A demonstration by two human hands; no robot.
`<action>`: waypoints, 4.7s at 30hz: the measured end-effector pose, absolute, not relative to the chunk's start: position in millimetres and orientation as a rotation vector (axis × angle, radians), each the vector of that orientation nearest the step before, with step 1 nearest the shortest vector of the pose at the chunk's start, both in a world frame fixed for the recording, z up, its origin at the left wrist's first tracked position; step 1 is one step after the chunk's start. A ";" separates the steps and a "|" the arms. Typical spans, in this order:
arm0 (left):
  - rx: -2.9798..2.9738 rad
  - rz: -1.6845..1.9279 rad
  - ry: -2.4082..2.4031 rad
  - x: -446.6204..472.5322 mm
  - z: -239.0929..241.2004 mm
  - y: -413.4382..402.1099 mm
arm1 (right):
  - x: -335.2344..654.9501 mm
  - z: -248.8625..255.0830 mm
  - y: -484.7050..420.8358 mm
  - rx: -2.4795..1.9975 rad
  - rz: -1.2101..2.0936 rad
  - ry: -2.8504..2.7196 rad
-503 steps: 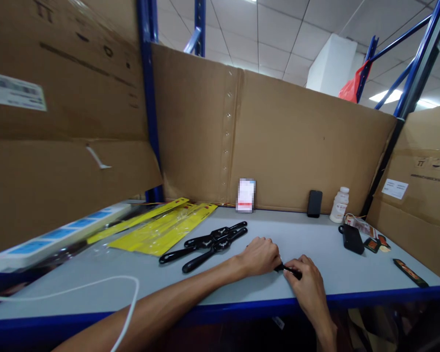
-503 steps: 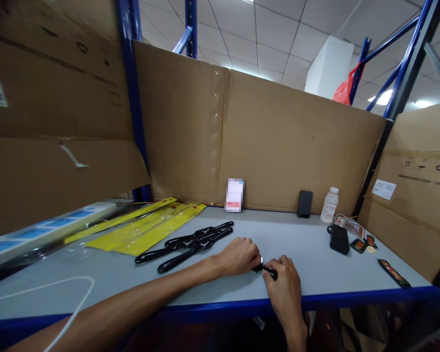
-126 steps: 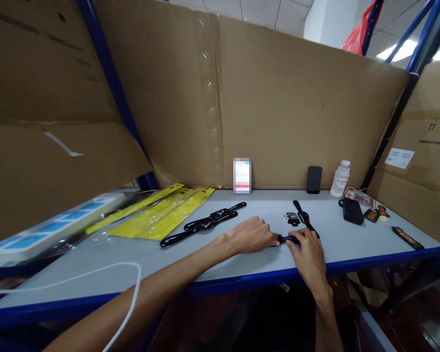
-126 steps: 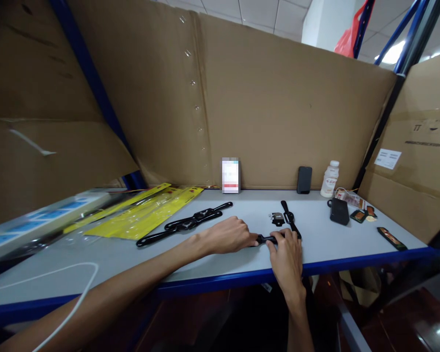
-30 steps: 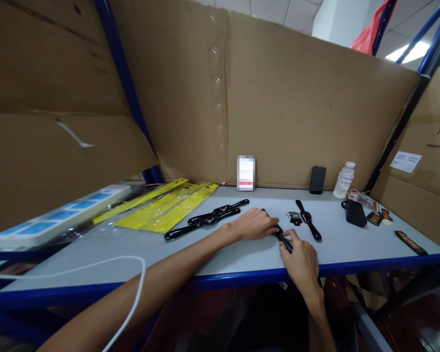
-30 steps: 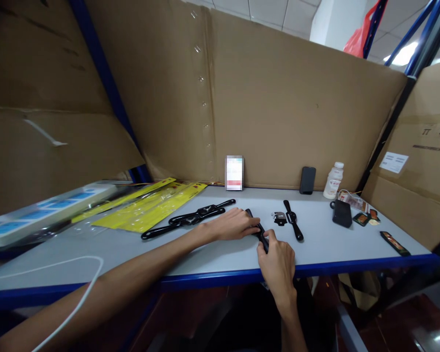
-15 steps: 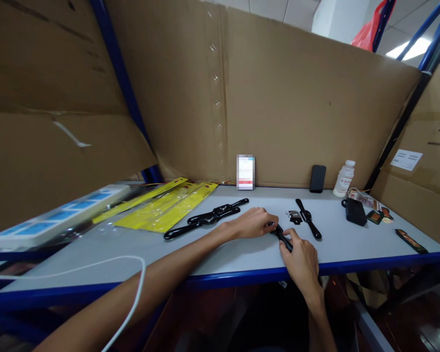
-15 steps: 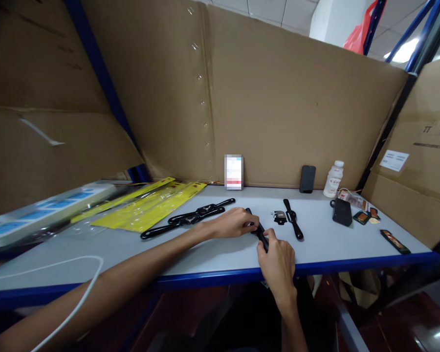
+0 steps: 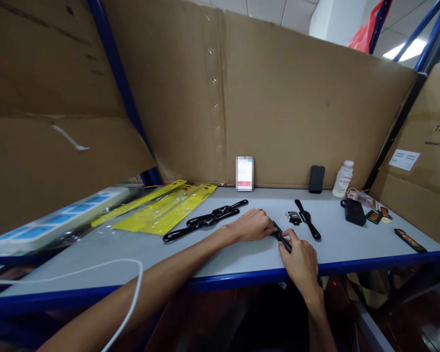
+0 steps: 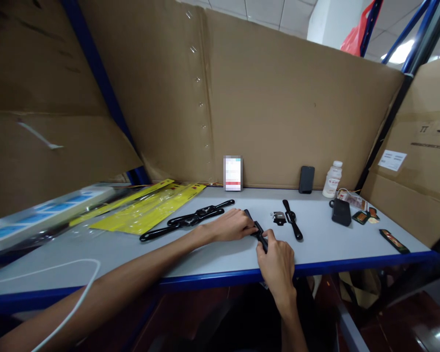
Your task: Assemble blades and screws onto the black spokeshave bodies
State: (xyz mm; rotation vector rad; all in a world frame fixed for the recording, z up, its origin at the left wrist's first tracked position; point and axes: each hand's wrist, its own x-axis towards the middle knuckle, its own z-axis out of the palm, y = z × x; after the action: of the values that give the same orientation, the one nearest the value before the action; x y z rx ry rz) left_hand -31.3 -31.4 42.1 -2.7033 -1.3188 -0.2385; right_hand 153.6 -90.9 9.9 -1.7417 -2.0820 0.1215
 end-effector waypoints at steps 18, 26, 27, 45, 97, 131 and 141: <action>-2.780 -0.321 -1.252 -36.5 42.1 -27.3 | 153.2 11.0 -91.4 -1.753 0.128 -2.088; -2.633 -0.123 -1.196 -33.5 37.7 -27.4 | 154.2 8.8 -91.4 -1.751 0.114 -2.101; -2.636 -0.117 -1.193 -33.0 36.5 -27.0 | 154.1 8.9 -91.1 -1.753 0.116 -2.100; -2.547 -0.055 -1.361 -16.0 27.1 -31.3 | 152.3 12.9 -90.8 -1.830 0.083 -2.099; -2.794 -0.222 -1.190 -35.2 49.6 -35.3 | 154.2 12.4 -92.6 -1.811 0.122 -2.084; -3.004 -0.515 -1.334 -22.7 33.4 -28.6 | 155.0 10.8 -91.0 -1.802 0.117 -2.109; -3.149 -0.459 -1.272 -35.8 44.1 -23.2 | 154.2 11.3 -91.4 -1.796 0.110 -2.105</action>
State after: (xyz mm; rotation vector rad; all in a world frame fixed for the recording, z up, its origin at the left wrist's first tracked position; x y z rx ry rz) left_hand -35.8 -23.2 44.1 -3.1487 -1.2717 -0.4594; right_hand 154.2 -91.4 11.3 -1.7959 -2.1052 0.1096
